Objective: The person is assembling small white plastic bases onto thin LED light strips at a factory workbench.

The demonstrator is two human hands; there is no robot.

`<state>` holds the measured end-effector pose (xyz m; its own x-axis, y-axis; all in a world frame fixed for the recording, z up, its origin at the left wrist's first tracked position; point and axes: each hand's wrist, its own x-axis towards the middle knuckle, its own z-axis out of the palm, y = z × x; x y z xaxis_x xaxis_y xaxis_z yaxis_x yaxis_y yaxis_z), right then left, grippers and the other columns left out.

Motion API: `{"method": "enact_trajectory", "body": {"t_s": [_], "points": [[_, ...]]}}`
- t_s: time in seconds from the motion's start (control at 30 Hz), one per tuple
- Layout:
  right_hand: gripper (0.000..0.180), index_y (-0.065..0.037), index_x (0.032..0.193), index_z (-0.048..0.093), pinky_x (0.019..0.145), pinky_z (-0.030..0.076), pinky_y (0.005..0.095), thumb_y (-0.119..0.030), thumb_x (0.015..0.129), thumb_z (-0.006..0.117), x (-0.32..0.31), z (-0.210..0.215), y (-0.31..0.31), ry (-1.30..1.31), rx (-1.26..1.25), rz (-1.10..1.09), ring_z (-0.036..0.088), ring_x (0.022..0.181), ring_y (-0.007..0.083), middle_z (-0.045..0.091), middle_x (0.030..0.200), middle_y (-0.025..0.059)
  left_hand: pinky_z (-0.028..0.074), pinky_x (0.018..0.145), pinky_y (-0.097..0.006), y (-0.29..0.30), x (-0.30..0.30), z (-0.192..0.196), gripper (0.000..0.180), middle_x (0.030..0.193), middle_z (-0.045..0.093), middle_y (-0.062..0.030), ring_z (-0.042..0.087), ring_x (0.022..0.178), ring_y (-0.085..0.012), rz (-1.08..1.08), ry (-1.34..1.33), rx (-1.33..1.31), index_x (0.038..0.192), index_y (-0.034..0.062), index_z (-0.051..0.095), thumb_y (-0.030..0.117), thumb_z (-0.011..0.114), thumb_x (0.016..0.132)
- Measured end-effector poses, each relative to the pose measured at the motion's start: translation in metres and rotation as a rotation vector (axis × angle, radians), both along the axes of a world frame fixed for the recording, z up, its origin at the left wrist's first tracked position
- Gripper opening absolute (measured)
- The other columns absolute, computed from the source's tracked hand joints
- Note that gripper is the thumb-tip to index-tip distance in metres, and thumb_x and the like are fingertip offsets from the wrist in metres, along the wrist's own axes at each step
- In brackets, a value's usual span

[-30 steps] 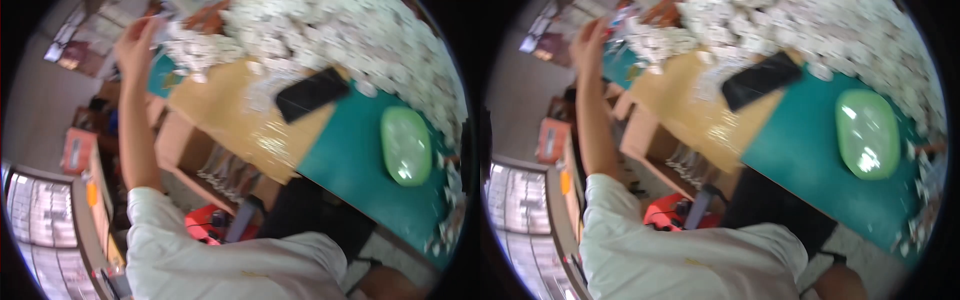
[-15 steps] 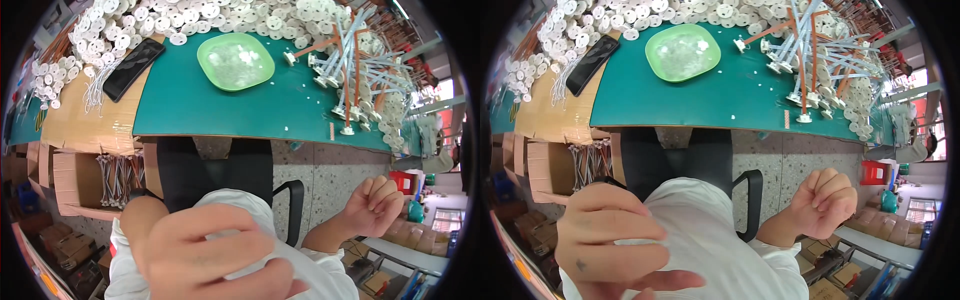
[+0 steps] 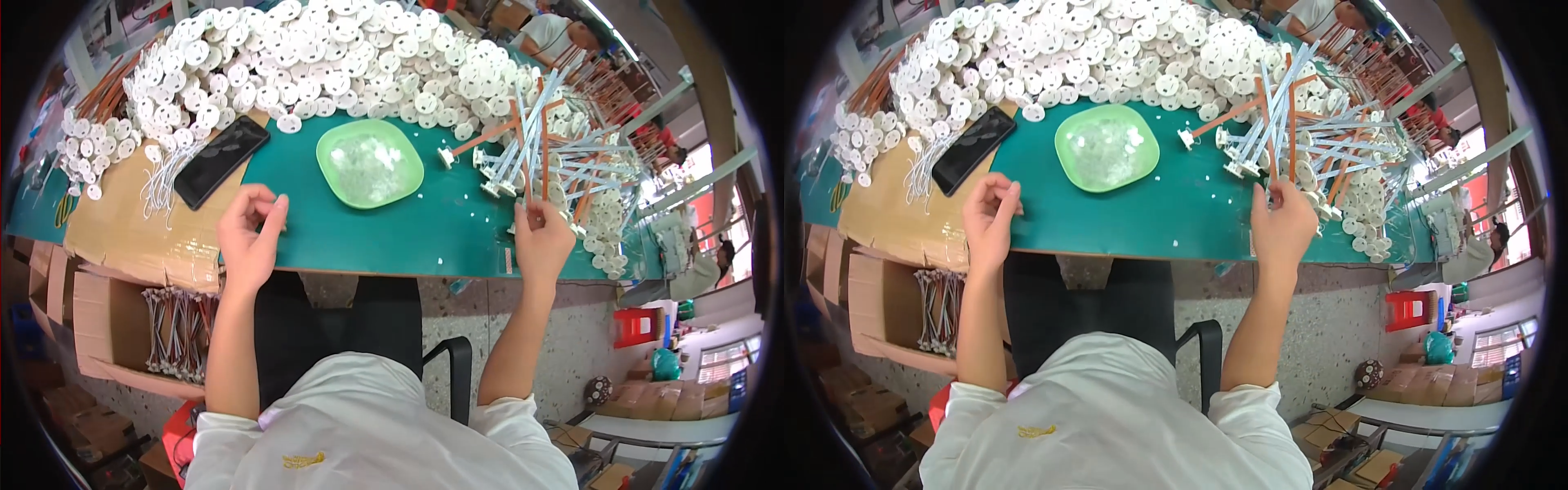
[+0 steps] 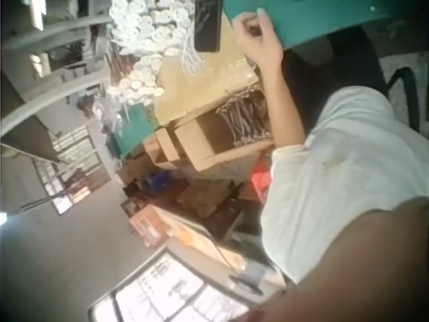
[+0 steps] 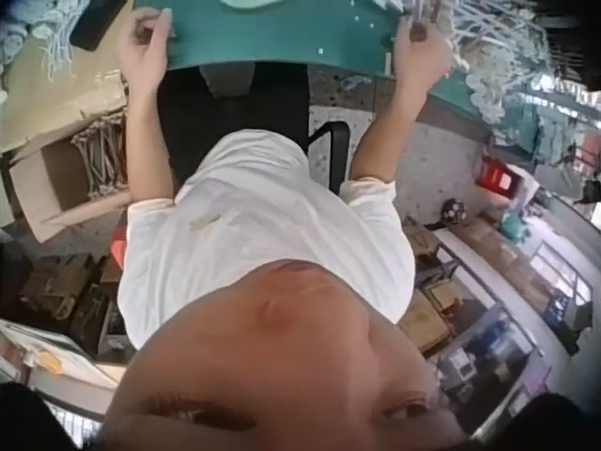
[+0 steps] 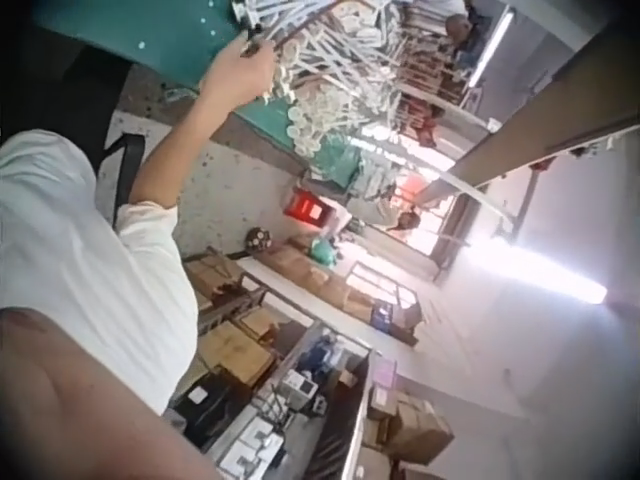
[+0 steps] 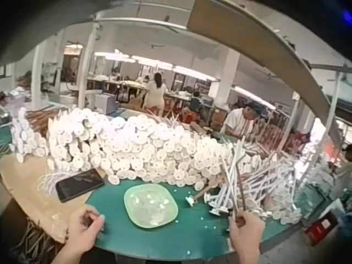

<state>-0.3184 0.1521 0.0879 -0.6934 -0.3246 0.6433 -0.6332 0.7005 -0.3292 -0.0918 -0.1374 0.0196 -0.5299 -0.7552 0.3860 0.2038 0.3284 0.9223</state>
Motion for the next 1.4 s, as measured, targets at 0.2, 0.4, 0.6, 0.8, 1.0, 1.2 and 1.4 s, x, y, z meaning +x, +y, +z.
{"method": "enact_trajectory", "body": {"t_s": [0.2,0.4,0.6,0.8,1.0,1.2,1.4], "points": [[0.023,-0.003,0.085,0.07,0.068,0.051,0.0407,-0.025,0.078,0.071,-0.025,-0.003,0.009,0.099,0.148,-0.239,0.066,0.075,0.0332,0.068,0.079,0.0132,0.041,0.054,-0.023,0.002,-0.001,0.008,0.017,0.061,0.056,-0.003,0.053,0.056,-0.0079,0.035,-0.093,-0.176,0.078,-0.0002,0.055,0.009,0.064,0.089],[0.031,-0.002,0.079,0.069,0.067,0.053,0.0444,-0.033,0.078,0.07,-0.039,0.02,-0.044,-0.066,0.361,-0.239,0.066,0.073,0.0366,0.068,0.076,0.0169,0.04,0.052,-0.026,0.002,0.001,0.009,0.033,0.057,0.052,-0.0054,0.053,0.053,-0.012,-0.015,-0.216,-0.274,0.072,-0.0016,0.054,0.016,0.049,0.099],[0.031,-0.002,0.079,0.069,0.071,0.054,0.047,-0.032,0.076,0.067,-0.06,0.011,-0.051,-0.108,0.375,-0.363,0.067,0.077,0.0386,0.068,0.077,0.0196,0.04,0.051,-0.026,0.003,0.003,0.009,0.031,0.057,0.053,-0.0056,0.053,0.052,-0.0122,0.006,-0.199,-0.286,0.072,-0.0005,0.055,0.016,0.05,0.098],[0.026,-0.001,0.077,0.07,0.071,0.054,0.0472,-0.026,0.072,0.065,-0.049,0.013,-0.039,-0.135,0.376,-0.28,0.067,0.075,0.0394,0.068,0.076,0.0213,0.04,0.052,-0.026,0.005,0.006,0.01,0.025,0.058,0.054,-0.0061,0.053,0.054,-0.0117,-0.003,-0.189,-0.33,0.075,-0.0014,0.057,0.015,0.056,0.095],[0.026,0.001,0.074,0.07,0.066,0.053,0.0414,-0.024,0.071,0.064,-0.019,0.015,-0.032,-0.36,0.254,-0.003,0.067,0.066,0.0352,0.067,0.07,0.0203,0.045,0.056,-0.034,0.009,0.007,0.013,0.017,0.065,0.059,-0.0134,0.058,0.058,-0.0251,-0.006,-0.179,-0.358,0.077,-0.0015,0.06,0.012,0.061,0.088],[0.022,0.004,0.074,0.069,0.06,0.051,0.0325,-0.018,0.071,0.065,0.055,-0.016,-0.035,-0.555,-0.097,0.143,0.066,0.059,0.0224,0.066,0.064,0.0157,0.051,0.066,-0.039,0.084,-0.003,0.02,0.013,0.081,0.067,-0.017,0.065,0.074,-0.0328,-0.181,-0.182,-0.565,0.087,-0.0004,0.066,0.012,0.067,0.081],[0.017,0.005,0.073,0.068,0.056,0.049,0.0248,-0.012,0.075,0.071,0.116,-0.023,-0.036,-0.647,-0.361,0.235,0.06,0.055,0.0096,0.066,0.062,0.0085,0.052,0.068,-0.036,0.135,-0.001,0.033,0.045,0.093,0.067,-0.0176,0.067,0.076,-0.0297,-0.427,-0.122,-0.503,0.116,-0.0032,0.061,0.012,0.075,0.077]]}}
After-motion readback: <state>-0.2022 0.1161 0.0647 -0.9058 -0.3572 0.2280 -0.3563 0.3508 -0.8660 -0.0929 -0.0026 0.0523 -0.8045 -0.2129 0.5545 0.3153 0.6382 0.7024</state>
